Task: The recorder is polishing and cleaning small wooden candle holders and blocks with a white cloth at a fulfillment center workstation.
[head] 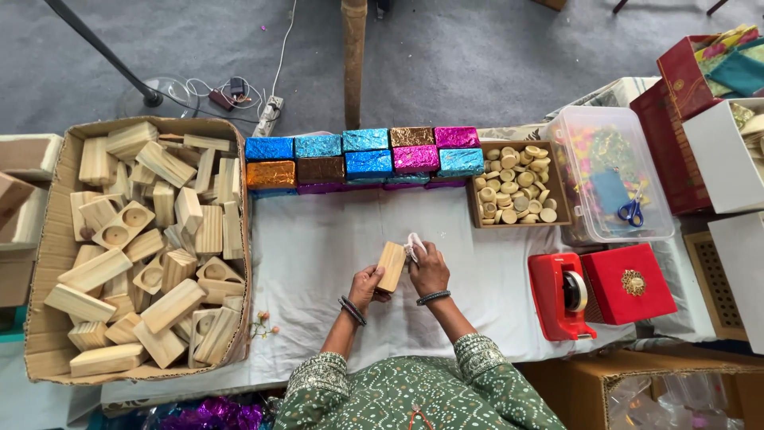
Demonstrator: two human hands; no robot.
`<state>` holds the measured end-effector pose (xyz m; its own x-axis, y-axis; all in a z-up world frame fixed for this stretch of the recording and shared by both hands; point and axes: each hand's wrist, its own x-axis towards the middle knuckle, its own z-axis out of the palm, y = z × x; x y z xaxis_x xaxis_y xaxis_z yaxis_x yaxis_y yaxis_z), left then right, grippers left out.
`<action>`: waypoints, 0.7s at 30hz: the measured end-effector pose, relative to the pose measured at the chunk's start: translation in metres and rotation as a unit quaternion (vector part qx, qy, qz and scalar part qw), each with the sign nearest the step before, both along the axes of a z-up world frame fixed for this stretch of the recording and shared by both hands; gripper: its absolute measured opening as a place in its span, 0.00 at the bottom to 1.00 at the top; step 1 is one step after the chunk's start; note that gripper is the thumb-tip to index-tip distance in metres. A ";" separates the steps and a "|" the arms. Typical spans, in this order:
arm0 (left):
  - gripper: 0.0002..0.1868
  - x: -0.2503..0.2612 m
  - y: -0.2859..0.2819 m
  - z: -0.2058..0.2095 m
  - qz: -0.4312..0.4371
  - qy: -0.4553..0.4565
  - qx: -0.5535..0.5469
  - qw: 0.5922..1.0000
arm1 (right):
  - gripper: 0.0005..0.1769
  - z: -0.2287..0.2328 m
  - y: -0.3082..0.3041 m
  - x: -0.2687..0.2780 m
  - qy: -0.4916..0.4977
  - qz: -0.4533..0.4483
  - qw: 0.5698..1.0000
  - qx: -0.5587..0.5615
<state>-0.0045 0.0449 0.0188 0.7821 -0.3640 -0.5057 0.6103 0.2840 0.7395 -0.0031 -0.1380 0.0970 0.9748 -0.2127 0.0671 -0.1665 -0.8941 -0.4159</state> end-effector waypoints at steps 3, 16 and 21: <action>0.27 0.001 0.002 -0.016 -0.034 -0.017 0.013 0.999 | 0.21 -0.021 -0.008 -0.002 -0.024 -0.007 1.000 0.002; 0.45 0.029 -0.012 0.003 -0.027 -0.243 0.514 0.822 | 0.22 -0.025 -0.051 -0.008 -0.132 -0.035 0.985 0.108; 0.48 0.022 -0.004 -0.029 -0.053 -0.267 0.474 0.837 | 0.27 -0.026 -0.019 0.012 -0.097 0.022 0.994 0.043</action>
<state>0.0178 0.0406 -0.0099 0.9776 -0.0789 -0.1953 0.1051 -0.6210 0.7768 0.0087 -0.1568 0.0713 0.9535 -0.1839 0.2389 -0.0375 -0.8586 -0.5113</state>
